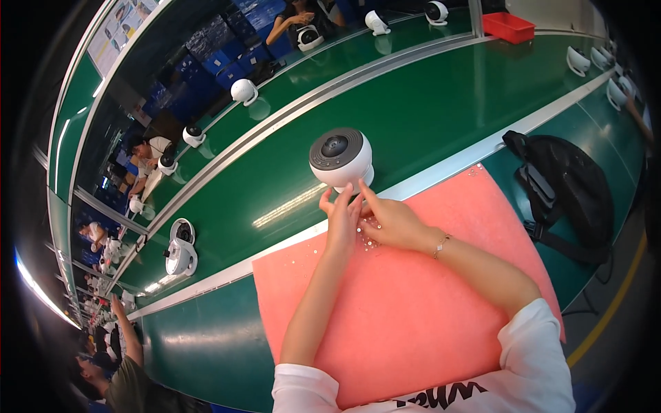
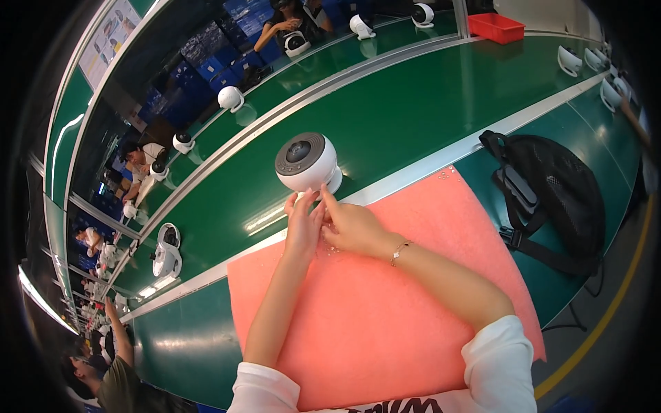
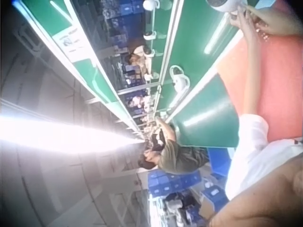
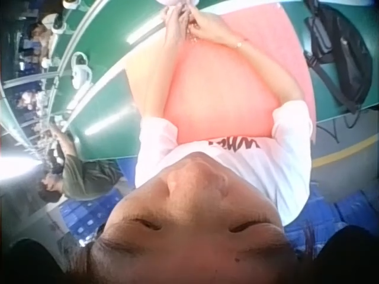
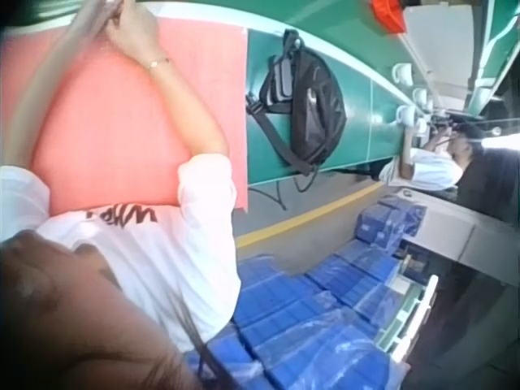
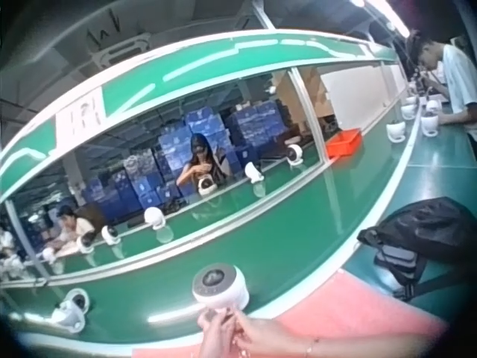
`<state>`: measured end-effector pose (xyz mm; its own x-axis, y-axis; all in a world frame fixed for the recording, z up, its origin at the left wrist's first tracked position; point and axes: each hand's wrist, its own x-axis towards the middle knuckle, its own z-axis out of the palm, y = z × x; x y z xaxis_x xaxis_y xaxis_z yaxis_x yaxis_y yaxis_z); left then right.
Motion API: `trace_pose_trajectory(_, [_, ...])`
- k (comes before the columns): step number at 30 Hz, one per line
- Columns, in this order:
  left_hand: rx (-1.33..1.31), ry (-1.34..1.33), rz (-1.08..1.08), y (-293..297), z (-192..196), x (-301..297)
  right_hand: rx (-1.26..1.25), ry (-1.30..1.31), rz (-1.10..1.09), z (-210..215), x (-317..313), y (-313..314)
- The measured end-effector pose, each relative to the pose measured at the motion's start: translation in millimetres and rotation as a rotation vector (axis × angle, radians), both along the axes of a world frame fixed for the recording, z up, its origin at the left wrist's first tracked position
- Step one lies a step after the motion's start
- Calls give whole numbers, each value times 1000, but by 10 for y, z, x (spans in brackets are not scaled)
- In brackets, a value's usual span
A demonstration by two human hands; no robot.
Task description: Assembling the outer housing and internal components of security cameras on a production line.
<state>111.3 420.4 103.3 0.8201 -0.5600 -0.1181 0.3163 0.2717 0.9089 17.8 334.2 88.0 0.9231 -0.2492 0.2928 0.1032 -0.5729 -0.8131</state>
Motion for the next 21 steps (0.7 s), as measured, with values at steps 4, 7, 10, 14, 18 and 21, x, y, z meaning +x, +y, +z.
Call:
trace_pose_trajectory(4, [116, -370, -106, 226, -267, -4, -473, -258, 16, -48, 2, 102])
trace_pose_trajectory(7, [178, -459, -86, 226, -188, -42, -473, -244, 7, -69, 39, 130])
trace_pose_trajectory(10, [180, -505, -70, 246, -148, -66, -471, -235, 35, -42, 41, 132])
trace_pose_trajectory(14, [181, -494, -94, 253, -209, -29, -473, -195, 31, -12, 31, 151])
trace_pose_trajectory(18, [192, -549, -82, 254, -215, -40, -473, -176, 36, 28, 12, 160])
trace_pose_trajectory(21, [211, -552, -80, 267, -166, -57, -476, -169, 44, 34, 15, 155])
